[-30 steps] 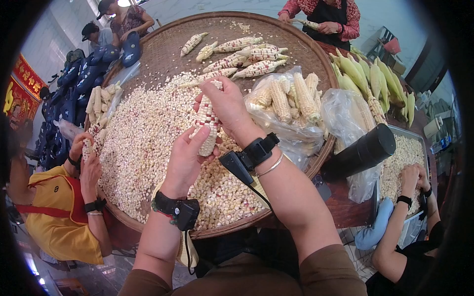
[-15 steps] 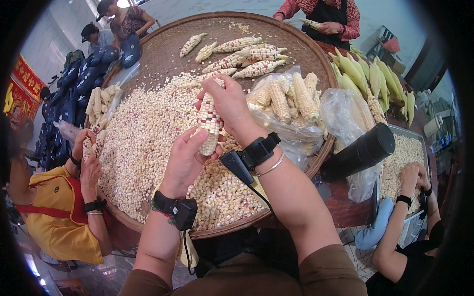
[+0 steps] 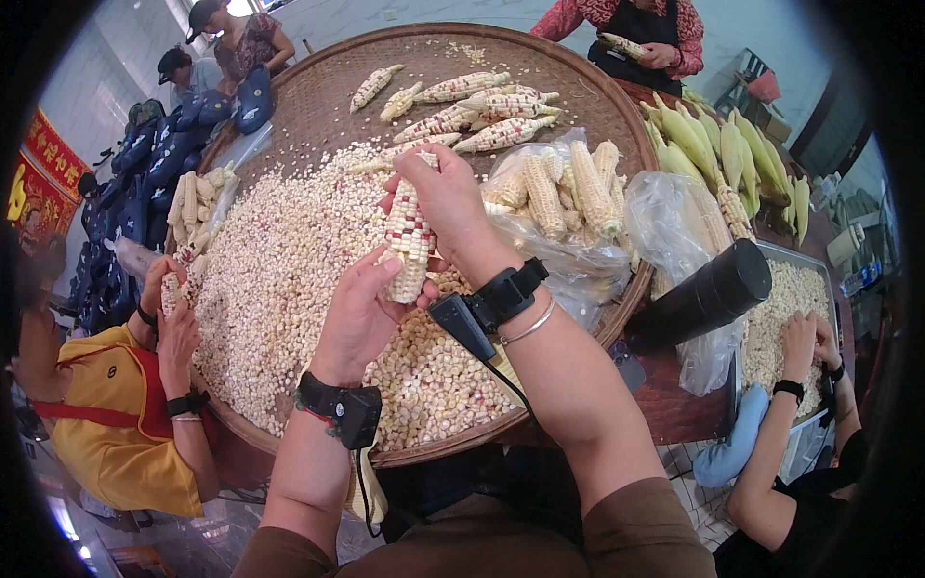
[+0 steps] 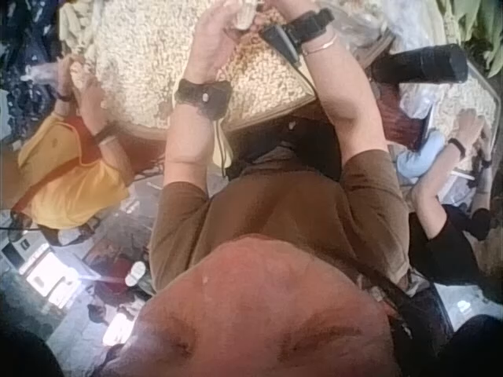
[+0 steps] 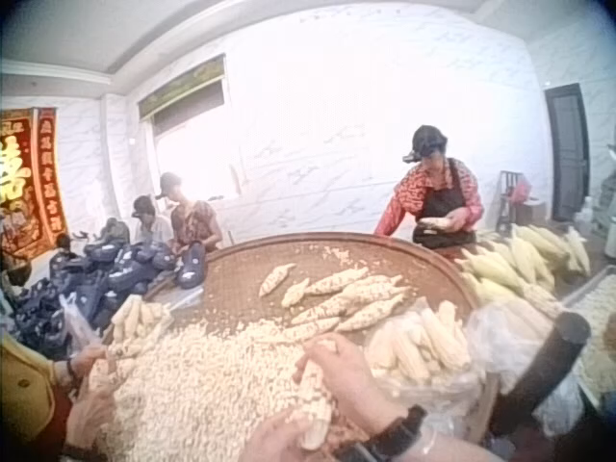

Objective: Shelling corn kernels from the cob by hand into a large tray.

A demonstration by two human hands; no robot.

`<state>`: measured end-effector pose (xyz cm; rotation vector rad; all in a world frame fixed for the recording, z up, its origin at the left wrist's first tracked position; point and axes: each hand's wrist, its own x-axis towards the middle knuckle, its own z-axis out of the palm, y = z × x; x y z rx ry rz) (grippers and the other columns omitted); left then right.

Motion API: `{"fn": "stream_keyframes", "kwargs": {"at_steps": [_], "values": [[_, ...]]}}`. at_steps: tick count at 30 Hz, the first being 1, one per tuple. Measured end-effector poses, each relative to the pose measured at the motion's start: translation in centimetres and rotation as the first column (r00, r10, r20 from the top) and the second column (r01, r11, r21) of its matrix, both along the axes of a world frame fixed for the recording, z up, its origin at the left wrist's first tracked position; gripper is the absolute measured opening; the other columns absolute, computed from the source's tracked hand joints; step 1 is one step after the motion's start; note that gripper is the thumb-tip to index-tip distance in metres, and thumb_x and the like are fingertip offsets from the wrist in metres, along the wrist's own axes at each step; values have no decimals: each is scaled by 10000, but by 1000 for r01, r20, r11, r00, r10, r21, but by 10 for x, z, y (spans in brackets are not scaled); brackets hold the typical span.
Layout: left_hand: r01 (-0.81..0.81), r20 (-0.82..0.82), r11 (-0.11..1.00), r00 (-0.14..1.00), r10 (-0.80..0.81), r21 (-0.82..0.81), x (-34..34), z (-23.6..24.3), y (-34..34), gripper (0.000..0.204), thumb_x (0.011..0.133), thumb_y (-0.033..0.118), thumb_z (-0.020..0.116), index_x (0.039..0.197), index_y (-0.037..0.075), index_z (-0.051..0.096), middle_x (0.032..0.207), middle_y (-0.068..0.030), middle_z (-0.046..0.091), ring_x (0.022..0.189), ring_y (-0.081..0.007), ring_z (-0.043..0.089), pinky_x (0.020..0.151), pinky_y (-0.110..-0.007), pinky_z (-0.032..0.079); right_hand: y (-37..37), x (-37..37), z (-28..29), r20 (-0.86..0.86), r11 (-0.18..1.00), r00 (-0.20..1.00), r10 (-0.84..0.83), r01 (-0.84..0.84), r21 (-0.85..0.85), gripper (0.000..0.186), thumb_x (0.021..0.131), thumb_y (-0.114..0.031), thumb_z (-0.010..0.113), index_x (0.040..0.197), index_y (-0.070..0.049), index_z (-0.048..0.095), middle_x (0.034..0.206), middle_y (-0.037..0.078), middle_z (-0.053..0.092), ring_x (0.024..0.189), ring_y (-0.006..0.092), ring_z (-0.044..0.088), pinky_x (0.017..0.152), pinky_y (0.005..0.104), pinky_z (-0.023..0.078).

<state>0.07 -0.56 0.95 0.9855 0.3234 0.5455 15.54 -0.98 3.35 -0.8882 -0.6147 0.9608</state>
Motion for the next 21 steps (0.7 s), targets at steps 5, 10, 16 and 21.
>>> {"fn": "stream_keyframes", "kwargs": {"at_steps": [5,10,16,21], "values": [[35,75,996,997,-28,-88,2,-5,3,410,1009,284,417,1283,-15,473,1057,-168,641,829,-191,631,708,-285,507,-1,-1,1,-46,1000,999,-10,10,0,169,911,-174,586,986,-30,536,775,75,615,620,134,620,472,272,496],[35,51,991,998,-29,-127,1,-6,5,440,1032,365,387,1267,7,488,1049,-162,641,795,-188,630,668,-275,503,0,-6,-2,36,1000,999,-9,10,-7,169,913,-173,589,988,-32,535,783,75,616,638,138,627,501,270,504],[-8,-10,994,1000,7,-113,0,-4,4,420,1021,348,430,1221,-9,526,1007,-164,652,768,-185,628,640,-277,499,1,-4,-3,7,1000,1000,-6,6,16,161,918,-169,585,985,-33,534,788,77,619,641,140,629,506,275,508],[-36,-11,998,999,36,-48,0,-1,2,395,1014,298,453,1222,-29,526,986,-168,659,770,-189,632,653,-278,497,1,-3,-3,-12,1000,1000,-5,5,17,156,921,-168,577,984,-32,532,777,77,618,638,143,630,495,279,510]]}}
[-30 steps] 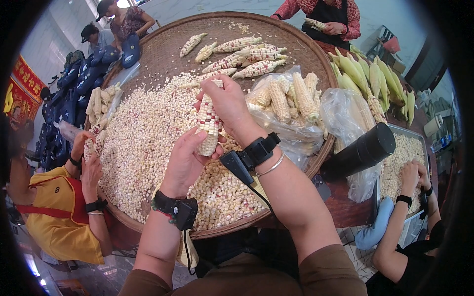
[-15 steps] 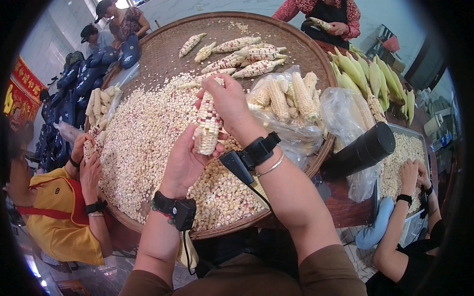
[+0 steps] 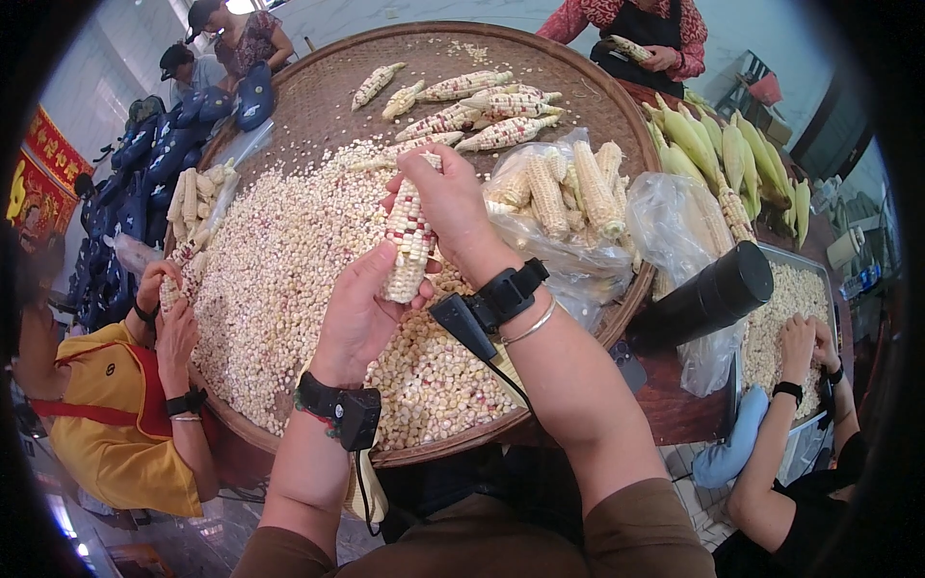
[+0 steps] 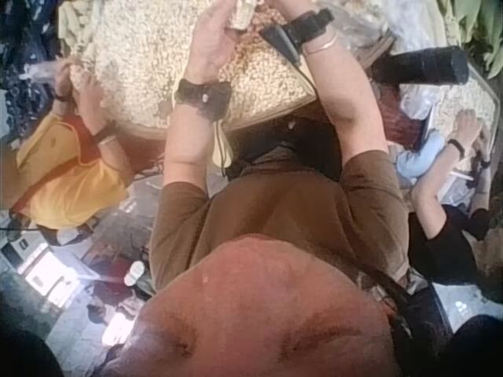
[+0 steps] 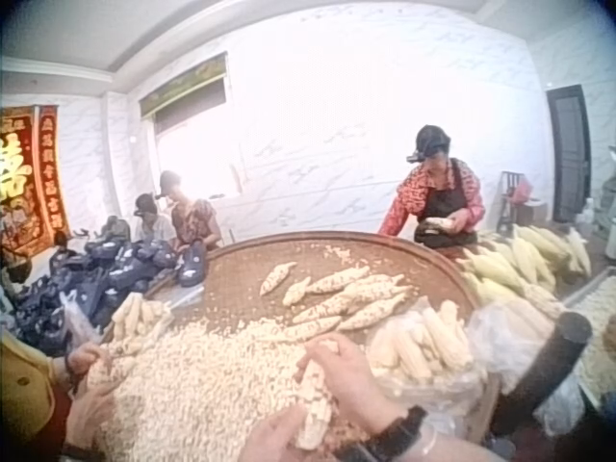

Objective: Shelling corn kernels from the cob by hand into a large tray.

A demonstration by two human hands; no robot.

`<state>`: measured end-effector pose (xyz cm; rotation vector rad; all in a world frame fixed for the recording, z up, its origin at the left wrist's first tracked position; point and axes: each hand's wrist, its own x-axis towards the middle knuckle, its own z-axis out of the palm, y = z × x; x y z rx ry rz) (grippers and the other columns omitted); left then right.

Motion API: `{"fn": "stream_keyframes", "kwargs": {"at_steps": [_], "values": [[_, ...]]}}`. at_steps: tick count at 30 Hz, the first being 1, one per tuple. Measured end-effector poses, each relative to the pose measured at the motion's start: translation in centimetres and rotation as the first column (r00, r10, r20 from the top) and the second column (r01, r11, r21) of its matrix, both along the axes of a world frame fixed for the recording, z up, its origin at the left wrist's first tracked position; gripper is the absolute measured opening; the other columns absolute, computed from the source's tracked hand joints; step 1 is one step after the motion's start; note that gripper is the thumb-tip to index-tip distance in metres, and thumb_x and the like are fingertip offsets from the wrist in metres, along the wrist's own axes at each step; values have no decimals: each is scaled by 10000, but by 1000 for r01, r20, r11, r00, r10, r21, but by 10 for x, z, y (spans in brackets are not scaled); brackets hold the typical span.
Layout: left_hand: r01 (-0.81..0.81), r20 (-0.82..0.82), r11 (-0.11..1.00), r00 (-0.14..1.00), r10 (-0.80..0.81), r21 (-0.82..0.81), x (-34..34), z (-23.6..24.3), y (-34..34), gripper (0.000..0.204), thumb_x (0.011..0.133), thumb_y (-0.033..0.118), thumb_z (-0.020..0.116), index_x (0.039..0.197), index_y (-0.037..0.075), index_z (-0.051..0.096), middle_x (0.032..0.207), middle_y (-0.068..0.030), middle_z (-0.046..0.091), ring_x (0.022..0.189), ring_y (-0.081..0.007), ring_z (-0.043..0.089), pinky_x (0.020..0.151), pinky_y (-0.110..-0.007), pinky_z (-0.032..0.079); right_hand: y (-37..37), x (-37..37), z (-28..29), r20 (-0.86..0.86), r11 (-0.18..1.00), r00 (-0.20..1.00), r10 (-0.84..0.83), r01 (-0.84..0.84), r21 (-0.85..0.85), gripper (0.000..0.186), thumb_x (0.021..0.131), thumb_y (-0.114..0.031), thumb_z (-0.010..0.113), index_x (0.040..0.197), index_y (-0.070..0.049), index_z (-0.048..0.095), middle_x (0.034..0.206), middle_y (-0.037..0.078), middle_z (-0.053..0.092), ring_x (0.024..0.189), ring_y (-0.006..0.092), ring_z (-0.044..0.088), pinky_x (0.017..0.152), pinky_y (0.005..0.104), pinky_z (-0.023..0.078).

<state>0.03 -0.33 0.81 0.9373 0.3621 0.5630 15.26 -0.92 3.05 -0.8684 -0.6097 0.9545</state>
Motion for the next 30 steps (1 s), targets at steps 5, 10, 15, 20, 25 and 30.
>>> {"fn": "stream_keyframes", "kwargs": {"at_steps": [5,10,15,20,25,30], "values": [[5,21,1000,1000,-5,15,0,2,0,385,1000,287,480,1215,-28,527,989,-166,659,766,-184,633,655,-276,497,0,0,1,-17,1000,1000,-3,3,-7,153,923,-166,572,984,-32,530,771,76,619,622,140,624,474,280,504],[18,38,997,999,-15,-69,-1,1,0,375,985,296,512,1200,-10,535,1001,-127,657,743,-169,635,630,-269,497,0,1,-1,34,1000,999,12,-11,-12,150,933,-167,581,994,-42,525,774,74,612,637,155,634,514,272,525],[-130,-145,974,977,158,187,2,-1,-5,324,963,257,586,1188,27,551,1007,-47,643,747,-138,633,618,-253,493,2,-1,-2,80,1000,997,4,-3,-10,155,934,-163,574,1006,-32,532,789,73,619,660,155,639,534,265,517],[-138,-156,974,974,167,178,3,-1,-4,292,965,229,587,1171,24,559,976,-49,650,730,-132,632,607,-248,489,2,0,-4,146,1000,989,-6,10,-23,144,934,-149,563,1013,-30,540,798,69,621,671,154,641,538,264,514],[-101,-114,989,987,113,109,2,2,-6,294,985,246,544,1152,4,565,927,-92,663,709,-149,638,593,-253,492,-1,0,0,3,999,999,45,-45,6,139,936,-158,571,1001,-39,542,795,69,624,661,156,645,551,264,530],[-42,29,999,999,42,21,0,3,-5,395,1018,329,428,1133,-24,565,920,-140,664,702,-171,642,587,-255,493,-2,0,4,-69,992,990,122,-120,39,148,935,-166,570,1003,-42,525,790,73,625,648,154,644,527,269,529]]}}
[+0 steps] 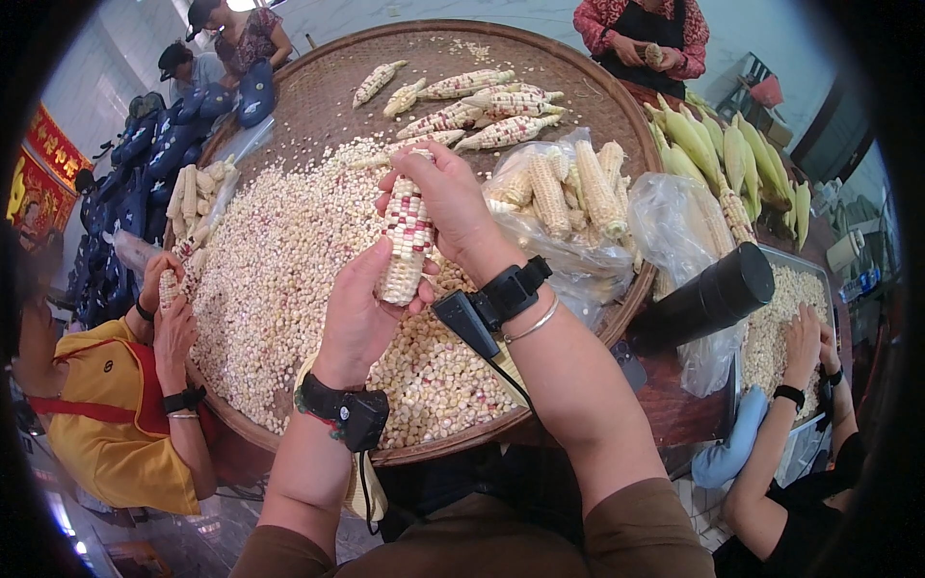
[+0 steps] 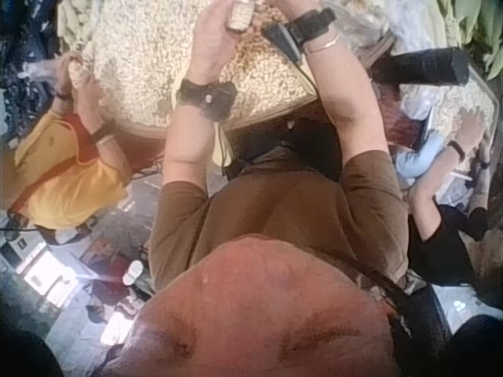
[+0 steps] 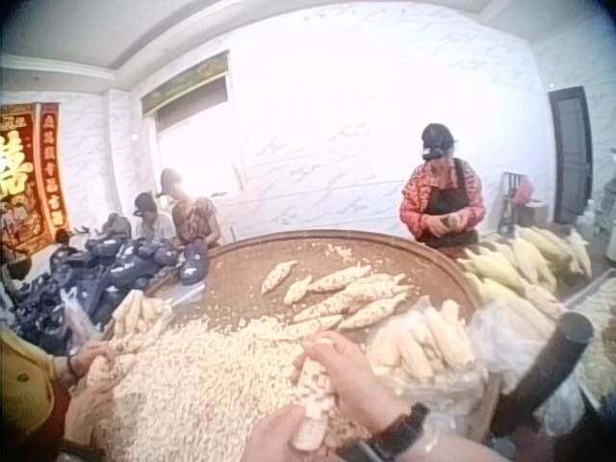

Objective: Shelling corn kernels from the cob by hand into a large tray.

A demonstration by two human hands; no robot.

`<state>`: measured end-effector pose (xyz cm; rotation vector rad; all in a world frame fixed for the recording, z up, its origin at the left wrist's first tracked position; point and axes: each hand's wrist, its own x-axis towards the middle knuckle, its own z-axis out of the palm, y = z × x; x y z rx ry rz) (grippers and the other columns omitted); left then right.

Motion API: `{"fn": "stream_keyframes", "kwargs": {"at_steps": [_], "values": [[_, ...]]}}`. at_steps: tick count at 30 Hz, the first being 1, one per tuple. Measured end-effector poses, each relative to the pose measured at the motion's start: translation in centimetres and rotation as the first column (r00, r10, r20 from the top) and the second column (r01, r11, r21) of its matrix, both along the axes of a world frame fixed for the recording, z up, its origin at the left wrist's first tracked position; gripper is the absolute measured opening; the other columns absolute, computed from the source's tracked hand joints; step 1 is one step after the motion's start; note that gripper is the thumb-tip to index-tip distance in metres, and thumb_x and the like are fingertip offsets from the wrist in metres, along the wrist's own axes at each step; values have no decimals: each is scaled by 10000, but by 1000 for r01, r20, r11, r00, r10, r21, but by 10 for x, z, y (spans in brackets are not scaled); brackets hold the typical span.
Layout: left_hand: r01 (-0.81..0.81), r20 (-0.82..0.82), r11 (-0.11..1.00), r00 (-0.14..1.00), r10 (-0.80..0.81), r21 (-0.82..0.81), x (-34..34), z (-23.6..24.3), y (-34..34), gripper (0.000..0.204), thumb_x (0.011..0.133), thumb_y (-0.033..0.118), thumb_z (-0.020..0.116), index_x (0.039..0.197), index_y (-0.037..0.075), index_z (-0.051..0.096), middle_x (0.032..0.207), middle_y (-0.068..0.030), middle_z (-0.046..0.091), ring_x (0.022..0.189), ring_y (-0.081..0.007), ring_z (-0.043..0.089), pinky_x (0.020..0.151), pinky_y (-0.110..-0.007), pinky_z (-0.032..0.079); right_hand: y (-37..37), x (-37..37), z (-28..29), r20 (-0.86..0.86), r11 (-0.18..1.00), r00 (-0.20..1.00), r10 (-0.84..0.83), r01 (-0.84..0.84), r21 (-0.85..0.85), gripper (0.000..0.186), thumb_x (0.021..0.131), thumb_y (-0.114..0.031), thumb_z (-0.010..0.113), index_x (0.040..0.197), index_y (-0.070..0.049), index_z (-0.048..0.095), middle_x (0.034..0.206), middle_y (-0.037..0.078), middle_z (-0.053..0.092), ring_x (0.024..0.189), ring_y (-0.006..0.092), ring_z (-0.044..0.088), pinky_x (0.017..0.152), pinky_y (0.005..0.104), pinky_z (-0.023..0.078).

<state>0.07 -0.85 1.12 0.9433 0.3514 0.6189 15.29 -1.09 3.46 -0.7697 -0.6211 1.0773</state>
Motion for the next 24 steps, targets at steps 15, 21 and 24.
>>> {"fn": "stream_keyframes", "kwargs": {"at_steps": [15,21,24], "values": [[44,45,998,998,-43,-33,2,-1,1,399,1028,328,389,1150,-18,547,923,-139,653,725,-172,622,605,-257,477,0,0,-2,43,997,997,-61,63,-43,176,929,-186,594,1017,-51,523,780,67,635,635,157,652,525,269,539],[51,56,998,997,-50,-20,2,-3,1,394,1028,332,385,1137,-9,548,924,-131,649,731,-171,622,611,-263,476,0,-1,-1,63,996,996,-69,72,-46,165,930,-182,590,1010,-54,521,779,67,635,637,157,651,528,271,540],[43,49,999,998,-43,-5,2,-3,1,395,1028,341,391,1134,-5,550,913,-122,647,721,-168,620,603,-263,473,0,-1,-1,60,996,995,-73,76,-49,161,932,-181,587,1007,-55,520,781,68,634,642,157,651,533,270,539]]}}
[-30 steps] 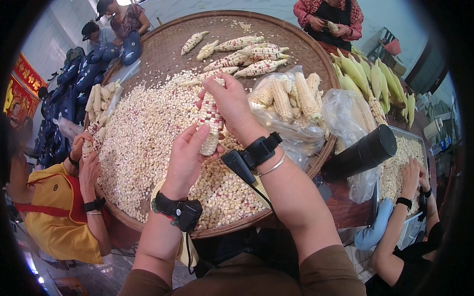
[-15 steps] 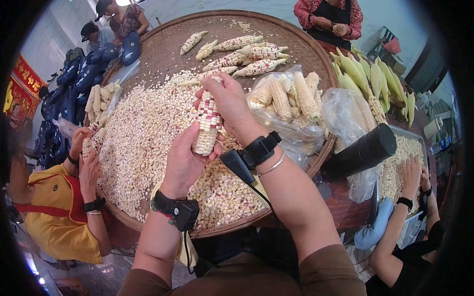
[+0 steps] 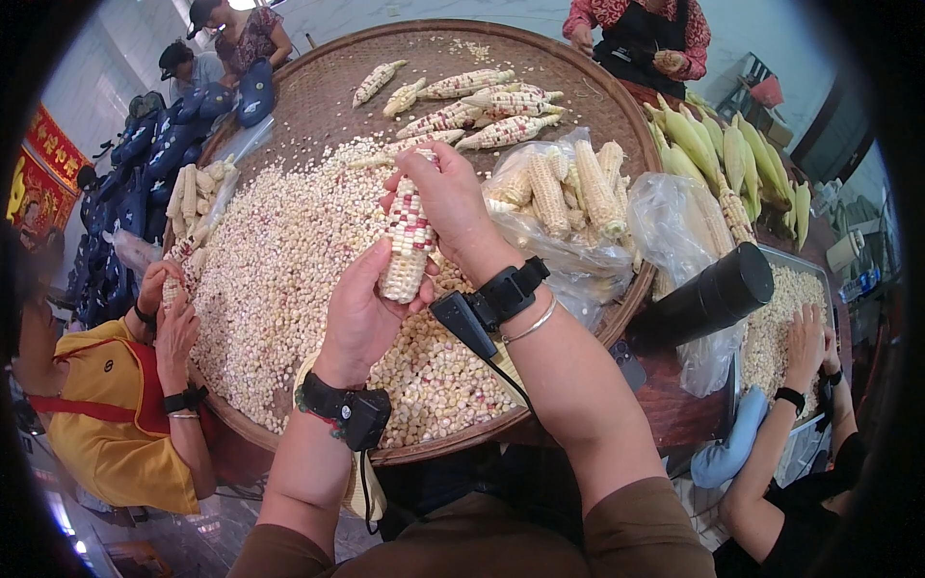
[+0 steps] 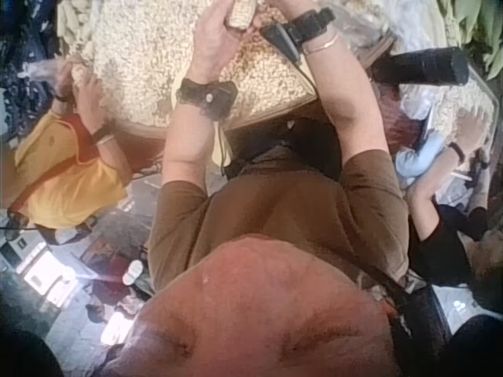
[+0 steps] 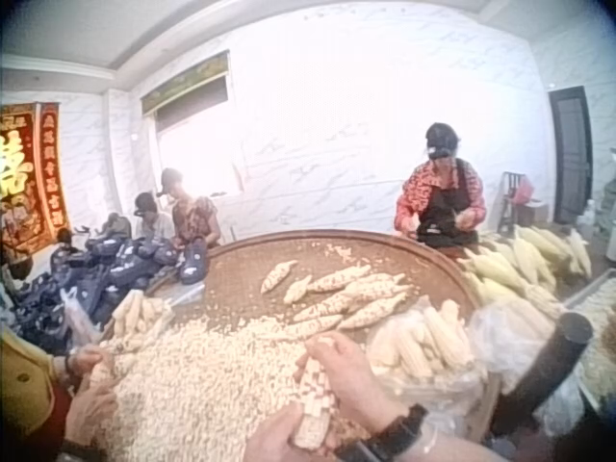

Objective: Shelling corn kernels from the cob by hand into a large tray.

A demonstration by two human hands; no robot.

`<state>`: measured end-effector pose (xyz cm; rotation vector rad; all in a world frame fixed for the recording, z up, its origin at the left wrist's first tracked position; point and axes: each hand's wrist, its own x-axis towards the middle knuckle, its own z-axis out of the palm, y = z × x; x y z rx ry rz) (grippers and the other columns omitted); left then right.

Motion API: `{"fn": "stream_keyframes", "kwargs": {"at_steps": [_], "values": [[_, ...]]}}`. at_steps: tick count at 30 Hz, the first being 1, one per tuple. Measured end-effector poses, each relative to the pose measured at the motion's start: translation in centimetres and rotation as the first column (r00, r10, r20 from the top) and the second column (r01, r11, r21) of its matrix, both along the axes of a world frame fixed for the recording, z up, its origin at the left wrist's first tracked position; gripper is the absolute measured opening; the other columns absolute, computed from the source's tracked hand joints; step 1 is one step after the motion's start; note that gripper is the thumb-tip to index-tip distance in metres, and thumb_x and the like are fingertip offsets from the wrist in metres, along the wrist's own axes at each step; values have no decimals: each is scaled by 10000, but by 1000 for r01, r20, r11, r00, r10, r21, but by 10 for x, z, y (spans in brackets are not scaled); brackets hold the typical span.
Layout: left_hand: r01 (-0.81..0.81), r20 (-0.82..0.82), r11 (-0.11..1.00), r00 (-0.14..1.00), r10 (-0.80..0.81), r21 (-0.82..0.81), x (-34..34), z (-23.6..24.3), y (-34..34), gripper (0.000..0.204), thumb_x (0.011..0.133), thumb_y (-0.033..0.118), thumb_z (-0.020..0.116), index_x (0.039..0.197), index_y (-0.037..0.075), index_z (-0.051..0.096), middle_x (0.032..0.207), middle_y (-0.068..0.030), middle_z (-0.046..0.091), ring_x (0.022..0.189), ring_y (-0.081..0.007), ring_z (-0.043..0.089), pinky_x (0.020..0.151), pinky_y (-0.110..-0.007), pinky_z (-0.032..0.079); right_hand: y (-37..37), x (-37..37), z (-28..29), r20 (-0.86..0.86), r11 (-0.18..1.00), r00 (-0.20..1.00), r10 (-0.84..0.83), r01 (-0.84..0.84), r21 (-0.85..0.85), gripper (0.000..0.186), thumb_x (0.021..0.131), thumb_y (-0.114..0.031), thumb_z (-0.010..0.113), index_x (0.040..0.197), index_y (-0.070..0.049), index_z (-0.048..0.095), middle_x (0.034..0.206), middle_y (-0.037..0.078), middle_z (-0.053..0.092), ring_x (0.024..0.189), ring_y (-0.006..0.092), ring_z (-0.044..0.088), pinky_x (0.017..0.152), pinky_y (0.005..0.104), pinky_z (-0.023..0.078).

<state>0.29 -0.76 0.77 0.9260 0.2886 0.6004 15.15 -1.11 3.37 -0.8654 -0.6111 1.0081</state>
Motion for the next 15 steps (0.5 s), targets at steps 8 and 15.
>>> {"fn": "stream_keyframes", "kwargs": {"at_steps": [8,15], "values": [[-28,-45,1000,999,28,13,-1,0,1,357,1022,320,426,1142,8,552,902,-116,647,696,-160,615,585,-257,462,2,0,-3,7,1000,1000,-3,2,8,169,933,-185,589,1009,-53,515,787,72,635,646,158,650,550,273,538],[-17,-12,1000,1000,17,-17,-2,1,1,348,1019,295,433,1172,4,546,932,-133,649,708,-170,617,590,-254,457,1,0,-2,8,1000,1000,-16,16,15,157,923,-170,593,992,-50,519,778,76,630,647,165,651,540,278,539]]}}
